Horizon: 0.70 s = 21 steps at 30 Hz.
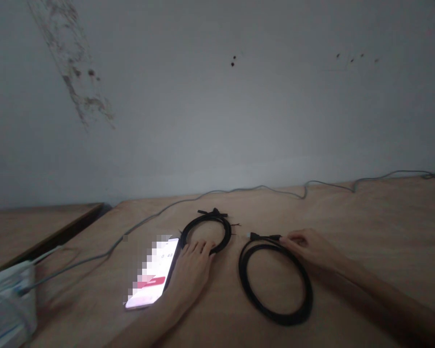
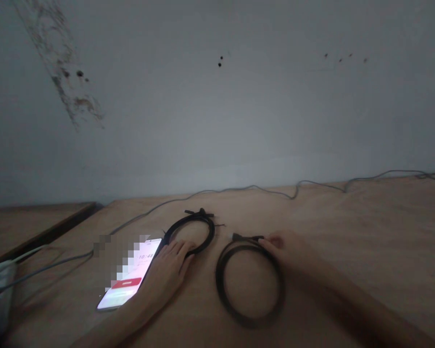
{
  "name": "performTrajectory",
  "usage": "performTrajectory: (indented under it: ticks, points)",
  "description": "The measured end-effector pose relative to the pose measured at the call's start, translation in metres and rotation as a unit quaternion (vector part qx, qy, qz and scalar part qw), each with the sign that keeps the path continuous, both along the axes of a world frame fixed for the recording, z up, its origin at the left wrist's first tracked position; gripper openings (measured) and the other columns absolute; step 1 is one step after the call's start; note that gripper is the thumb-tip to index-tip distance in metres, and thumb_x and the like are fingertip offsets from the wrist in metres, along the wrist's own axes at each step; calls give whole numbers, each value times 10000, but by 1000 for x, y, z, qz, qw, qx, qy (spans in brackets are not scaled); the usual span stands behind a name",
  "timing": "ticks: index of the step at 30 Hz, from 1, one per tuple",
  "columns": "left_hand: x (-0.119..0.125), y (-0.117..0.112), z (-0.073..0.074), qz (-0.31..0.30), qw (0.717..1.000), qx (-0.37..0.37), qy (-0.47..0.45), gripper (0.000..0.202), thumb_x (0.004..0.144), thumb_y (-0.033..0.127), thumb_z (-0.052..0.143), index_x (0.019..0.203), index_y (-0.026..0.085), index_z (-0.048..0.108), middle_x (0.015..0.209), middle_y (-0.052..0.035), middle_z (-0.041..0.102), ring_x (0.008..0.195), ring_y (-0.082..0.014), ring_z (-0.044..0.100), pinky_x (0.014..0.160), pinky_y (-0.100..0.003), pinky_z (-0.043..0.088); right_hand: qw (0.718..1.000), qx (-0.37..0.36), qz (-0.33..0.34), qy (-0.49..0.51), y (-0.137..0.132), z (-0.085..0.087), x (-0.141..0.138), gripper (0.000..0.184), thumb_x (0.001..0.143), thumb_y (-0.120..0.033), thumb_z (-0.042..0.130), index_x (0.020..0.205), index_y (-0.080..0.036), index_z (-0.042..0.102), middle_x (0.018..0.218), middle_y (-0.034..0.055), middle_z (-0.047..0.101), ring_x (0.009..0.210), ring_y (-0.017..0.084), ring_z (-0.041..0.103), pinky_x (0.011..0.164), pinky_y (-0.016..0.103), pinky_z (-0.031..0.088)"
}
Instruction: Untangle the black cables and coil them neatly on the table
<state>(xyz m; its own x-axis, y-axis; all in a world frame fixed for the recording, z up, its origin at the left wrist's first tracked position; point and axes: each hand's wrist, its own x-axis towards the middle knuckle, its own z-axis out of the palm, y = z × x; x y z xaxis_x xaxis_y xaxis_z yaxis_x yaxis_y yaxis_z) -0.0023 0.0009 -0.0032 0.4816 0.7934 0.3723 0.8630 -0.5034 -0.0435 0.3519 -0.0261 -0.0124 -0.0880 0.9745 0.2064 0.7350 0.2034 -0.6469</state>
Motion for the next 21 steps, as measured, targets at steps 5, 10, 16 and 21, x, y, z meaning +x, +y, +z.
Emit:
performTrajectory:
  ticks: [5,10,16,21]
  points:
    - [-2,4,-4,1,1000,2,20,308,1013,111,443,1244,146,644,1149,-156,731,1060,-341,677,899,-488,483,994,6,87,-69,-3,12,-1,370,837,-560,683,985,-221,672,796,31,698,698,195,594,625,288,398]
    - [-4,3,-2,-8,999,15,33,409,956,12,448,1285,173,629,1138,-128,746,1064,-312,677,934,-459,460,990,25,110,-89,-4,6,-2,167,777,-279,648,936,-234,623,780,1,648,692,178,561,645,287,392]
    - [-5,4,-3,-16,1000,23,12,417,946,7,416,1258,167,642,1068,-135,754,1013,-316,683,927,-477,463,995,28,52,-86,7,-7,-6,164,713,-164,558,843,-231,633,620,-41,542,581,151,501,562,263,336]
    - [-4,3,-2,-17,1000,19,14,325,1001,102,423,1216,175,655,1102,-125,744,1009,-303,675,913,-458,474,993,46,-28,-105,16,-14,-8,111,828,-247,539,842,-213,644,628,-13,579,598,173,543,573,274,362]
